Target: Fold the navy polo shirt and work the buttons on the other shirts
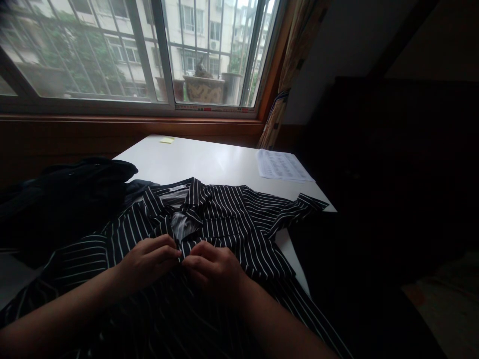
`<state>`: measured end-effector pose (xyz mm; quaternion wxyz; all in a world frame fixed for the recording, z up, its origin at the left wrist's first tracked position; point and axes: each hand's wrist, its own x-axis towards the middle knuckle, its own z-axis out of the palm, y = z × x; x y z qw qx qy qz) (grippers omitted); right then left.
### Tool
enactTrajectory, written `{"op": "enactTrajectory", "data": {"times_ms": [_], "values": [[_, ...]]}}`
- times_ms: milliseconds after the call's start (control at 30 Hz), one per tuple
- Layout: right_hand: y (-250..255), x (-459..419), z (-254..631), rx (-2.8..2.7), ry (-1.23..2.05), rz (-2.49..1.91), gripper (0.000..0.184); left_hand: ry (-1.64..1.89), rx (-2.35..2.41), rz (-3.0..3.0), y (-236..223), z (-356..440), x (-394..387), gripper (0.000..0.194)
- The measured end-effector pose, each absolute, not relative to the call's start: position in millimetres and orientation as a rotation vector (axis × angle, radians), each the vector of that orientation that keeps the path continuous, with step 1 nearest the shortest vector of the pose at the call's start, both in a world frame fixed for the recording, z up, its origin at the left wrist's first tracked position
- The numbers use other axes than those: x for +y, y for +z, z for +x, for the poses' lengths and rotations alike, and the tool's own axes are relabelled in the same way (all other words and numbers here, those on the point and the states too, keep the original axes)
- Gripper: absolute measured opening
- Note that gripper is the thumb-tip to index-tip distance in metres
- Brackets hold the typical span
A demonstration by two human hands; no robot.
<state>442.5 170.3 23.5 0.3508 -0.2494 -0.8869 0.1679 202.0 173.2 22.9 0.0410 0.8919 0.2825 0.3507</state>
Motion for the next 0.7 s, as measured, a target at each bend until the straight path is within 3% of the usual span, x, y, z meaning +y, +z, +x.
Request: {"op": "enactTrajectory", "data": {"times_ms": [267, 433, 700], "values": [[27.0, 171.2, 441.3, -2.215, 0.560, -0.628, 0.008, 1.099, 0.832, 2.718, 28.3, 201.9, 173.8, 0.011], [29.5, 171.2, 444.0, -2.119, 0.758, -0.678, 0.017, 1.091, 0.845, 2.695, 24.4, 200.9, 174.6, 0.008], [21.9, 173.8, 443.0, -2.158, 0.793, -0.699, 0.030, 1.099, 0.871, 2.702, 25.4, 200.1, 173.6, 0.012]]}}
